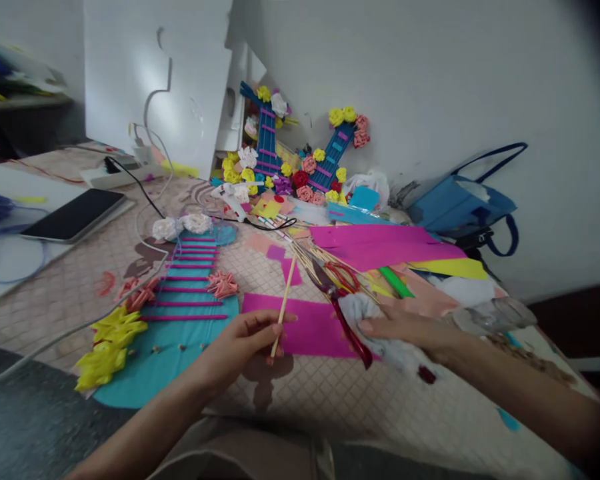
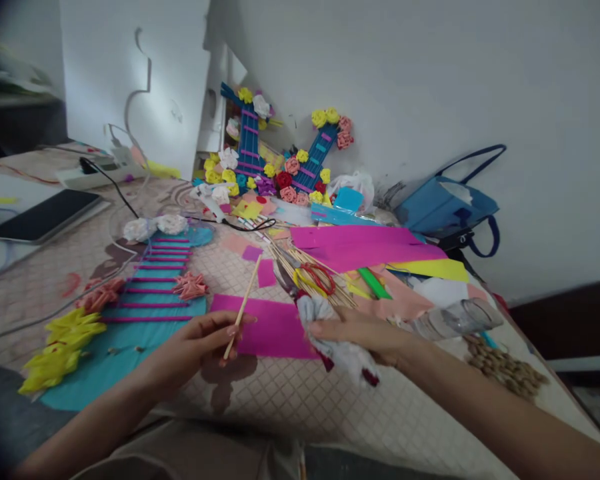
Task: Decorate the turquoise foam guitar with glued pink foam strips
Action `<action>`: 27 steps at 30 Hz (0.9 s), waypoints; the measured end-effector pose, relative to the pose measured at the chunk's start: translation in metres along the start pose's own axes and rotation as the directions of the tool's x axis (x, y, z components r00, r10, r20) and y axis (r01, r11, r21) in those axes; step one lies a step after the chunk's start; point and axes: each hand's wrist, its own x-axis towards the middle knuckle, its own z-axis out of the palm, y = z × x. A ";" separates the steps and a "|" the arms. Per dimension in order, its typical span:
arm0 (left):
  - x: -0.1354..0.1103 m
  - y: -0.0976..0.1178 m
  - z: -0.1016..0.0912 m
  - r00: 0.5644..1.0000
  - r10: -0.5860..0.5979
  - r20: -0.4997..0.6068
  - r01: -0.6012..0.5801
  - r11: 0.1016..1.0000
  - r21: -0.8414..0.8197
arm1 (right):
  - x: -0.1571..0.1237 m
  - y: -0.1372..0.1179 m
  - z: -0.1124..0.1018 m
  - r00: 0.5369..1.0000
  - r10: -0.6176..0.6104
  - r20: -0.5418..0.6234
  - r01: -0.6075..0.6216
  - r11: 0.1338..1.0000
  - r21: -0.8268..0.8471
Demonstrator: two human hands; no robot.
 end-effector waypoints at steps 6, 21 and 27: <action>-0.006 0.002 -0.003 1.000 0.024 0.012 -0.026 0.988 0.150 | -0.012 -0.005 0.005 0.938 0.137 0.317 -0.228 0.936 0.269; -0.009 0.000 -0.007 0.979 0.013 0.205 -0.100 0.902 0.421 | -0.001 -0.017 0.004 0.898 0.210 0.387 -0.251 0.966 0.058; -0.009 0.003 -0.004 0.973 0.020 0.231 -0.140 0.843 0.519 | 0.002 -0.025 0.005 0.885 0.189 0.425 -0.252 0.963 0.098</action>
